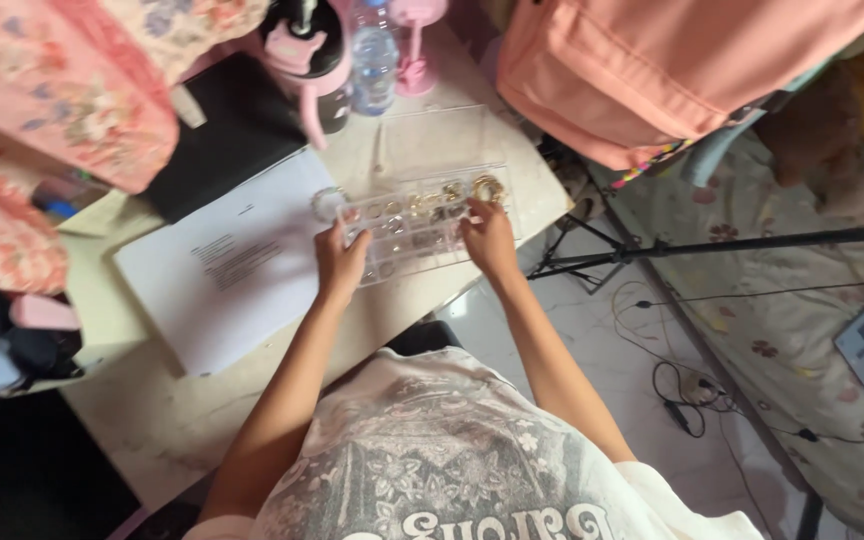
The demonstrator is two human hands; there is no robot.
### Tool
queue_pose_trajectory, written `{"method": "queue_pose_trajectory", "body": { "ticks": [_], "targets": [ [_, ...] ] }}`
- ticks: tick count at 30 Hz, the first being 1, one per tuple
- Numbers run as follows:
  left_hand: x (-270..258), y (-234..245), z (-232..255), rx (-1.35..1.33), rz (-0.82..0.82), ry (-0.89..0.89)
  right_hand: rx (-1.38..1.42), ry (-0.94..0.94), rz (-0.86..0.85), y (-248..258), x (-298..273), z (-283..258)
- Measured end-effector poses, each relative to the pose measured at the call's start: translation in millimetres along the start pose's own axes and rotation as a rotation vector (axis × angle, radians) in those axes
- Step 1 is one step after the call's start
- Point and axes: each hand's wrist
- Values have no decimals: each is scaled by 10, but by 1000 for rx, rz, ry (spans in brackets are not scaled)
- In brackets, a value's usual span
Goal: Sorting small jewelry components from a plastic organizer box onto a sheet of paper.
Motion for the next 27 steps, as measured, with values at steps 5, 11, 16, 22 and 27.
{"method": "queue_pose_trajectory", "body": {
  "ticks": [5,11,16,22,27],
  "targets": [
    [114,-690,109,-8,-87,59,-187,-145,16,486,184,529],
    [198,-1114,-15,173,-119,153,-232,-192,-35,647,335,949],
    [199,-1215,-431,269,-76,66,-208,-155,-67,600,392,1105],
    [73,-1211,-312,365,-72,166,-278,-116,-127,571,413,1190],
    [-201,-982,553,544,-56,-248,-232,75,-55,589,282,646]
  ]
}}
Point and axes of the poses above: each hand's wrist, its own x-axis towards the middle knuckle, its own y-axis out of the back of the hand, z = x × y, and after that the axes turned 11 degrees about y, right-handed
